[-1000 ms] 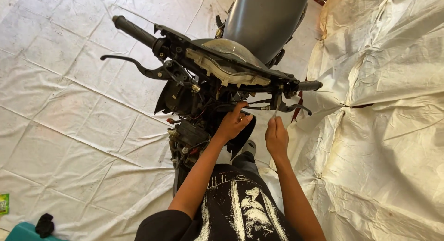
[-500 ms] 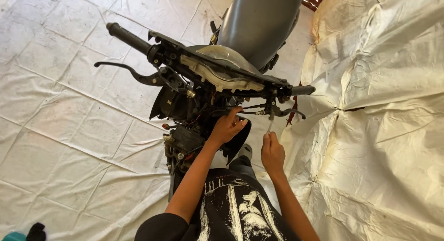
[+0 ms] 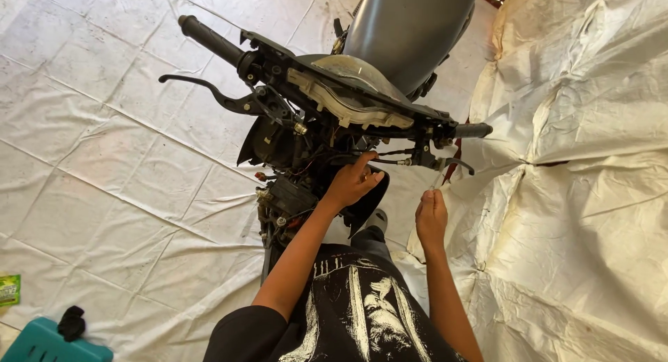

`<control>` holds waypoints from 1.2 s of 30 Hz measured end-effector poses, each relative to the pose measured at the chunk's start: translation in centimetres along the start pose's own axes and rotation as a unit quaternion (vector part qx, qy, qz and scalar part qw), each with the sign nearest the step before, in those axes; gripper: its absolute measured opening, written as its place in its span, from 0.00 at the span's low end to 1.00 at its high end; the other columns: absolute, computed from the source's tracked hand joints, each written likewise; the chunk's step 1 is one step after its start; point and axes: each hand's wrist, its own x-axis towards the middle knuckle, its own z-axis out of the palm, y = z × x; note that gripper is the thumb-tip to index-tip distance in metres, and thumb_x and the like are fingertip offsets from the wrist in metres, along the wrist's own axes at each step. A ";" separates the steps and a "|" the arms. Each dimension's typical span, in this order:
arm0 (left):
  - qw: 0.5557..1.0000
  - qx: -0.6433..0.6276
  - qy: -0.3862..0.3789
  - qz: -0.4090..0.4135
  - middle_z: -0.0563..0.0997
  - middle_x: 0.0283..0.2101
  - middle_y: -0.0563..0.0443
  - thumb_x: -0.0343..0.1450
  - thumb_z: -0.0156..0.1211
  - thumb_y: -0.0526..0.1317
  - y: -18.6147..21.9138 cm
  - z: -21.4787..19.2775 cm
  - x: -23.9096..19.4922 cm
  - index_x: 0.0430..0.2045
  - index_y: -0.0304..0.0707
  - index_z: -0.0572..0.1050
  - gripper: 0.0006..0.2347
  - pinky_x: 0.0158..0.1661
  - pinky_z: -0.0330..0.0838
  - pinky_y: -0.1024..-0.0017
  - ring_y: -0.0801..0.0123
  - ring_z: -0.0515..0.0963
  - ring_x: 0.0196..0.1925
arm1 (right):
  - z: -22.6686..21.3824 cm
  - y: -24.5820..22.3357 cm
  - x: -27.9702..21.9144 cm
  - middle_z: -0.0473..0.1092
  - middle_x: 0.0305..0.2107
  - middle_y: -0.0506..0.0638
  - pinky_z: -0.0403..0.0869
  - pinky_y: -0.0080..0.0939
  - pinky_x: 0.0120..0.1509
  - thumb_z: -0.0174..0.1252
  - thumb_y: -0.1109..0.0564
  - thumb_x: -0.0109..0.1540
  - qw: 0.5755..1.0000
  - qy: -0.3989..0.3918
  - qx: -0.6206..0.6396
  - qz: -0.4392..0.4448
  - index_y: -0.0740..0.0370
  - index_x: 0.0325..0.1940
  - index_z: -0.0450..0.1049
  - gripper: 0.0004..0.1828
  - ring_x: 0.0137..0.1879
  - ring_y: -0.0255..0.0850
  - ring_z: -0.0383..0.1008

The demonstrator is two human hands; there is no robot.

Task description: The person uses a screwdriver to work on the handlebar and front assembly of a motorcycle. They manipulate the tool to tighten or loosen screws on the handlebar area and the front fairing while holding a small bottle in their other hand.

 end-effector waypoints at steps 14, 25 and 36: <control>0.999 -0.012 -0.012 -0.031 0.72 0.16 0.49 0.76 0.51 0.52 -0.9 0.5 -0.1 0.56 0.46 0.65 0.18 0.31 0.68 0.65 0.59 0.74 0.20 | 0.2 0.5 -1.2 0.70 0.21 0.62 0.70 0.56 0.48 0.43 0.37 0.73 0.998 -0.004 -0.049 0.050 0.52 0.39 0.70 0.21 0.39 0.61 0.75; 0.999 0.016 -0.028 -0.032 0.74 0.18 0.46 0.75 0.51 0.52 -0.5 -0.1 0.4 0.57 0.46 0.64 0.19 0.31 0.69 0.59 0.51 0.76 0.21 | -1.4 0.4 -0.6 0.73 0.33 0.68 0.68 0.66 0.52 0.40 0.36 0.73 0.993 0.087 -0.072 0.042 0.60 0.41 0.70 0.27 0.47 0.71 0.74; 0.999 -0.043 -0.020 -0.011 0.76 0.16 0.49 0.77 0.51 0.46 -1.5 0.6 0.4 0.56 0.42 0.65 0.15 0.30 0.68 0.68 0.63 0.75 0.20 | -0.7 -3.1 -2.2 0.74 0.24 0.63 0.73 0.64 0.49 0.39 0.35 0.73 0.989 0.013 -0.143 0.031 0.49 0.40 0.70 0.22 0.41 0.67 0.78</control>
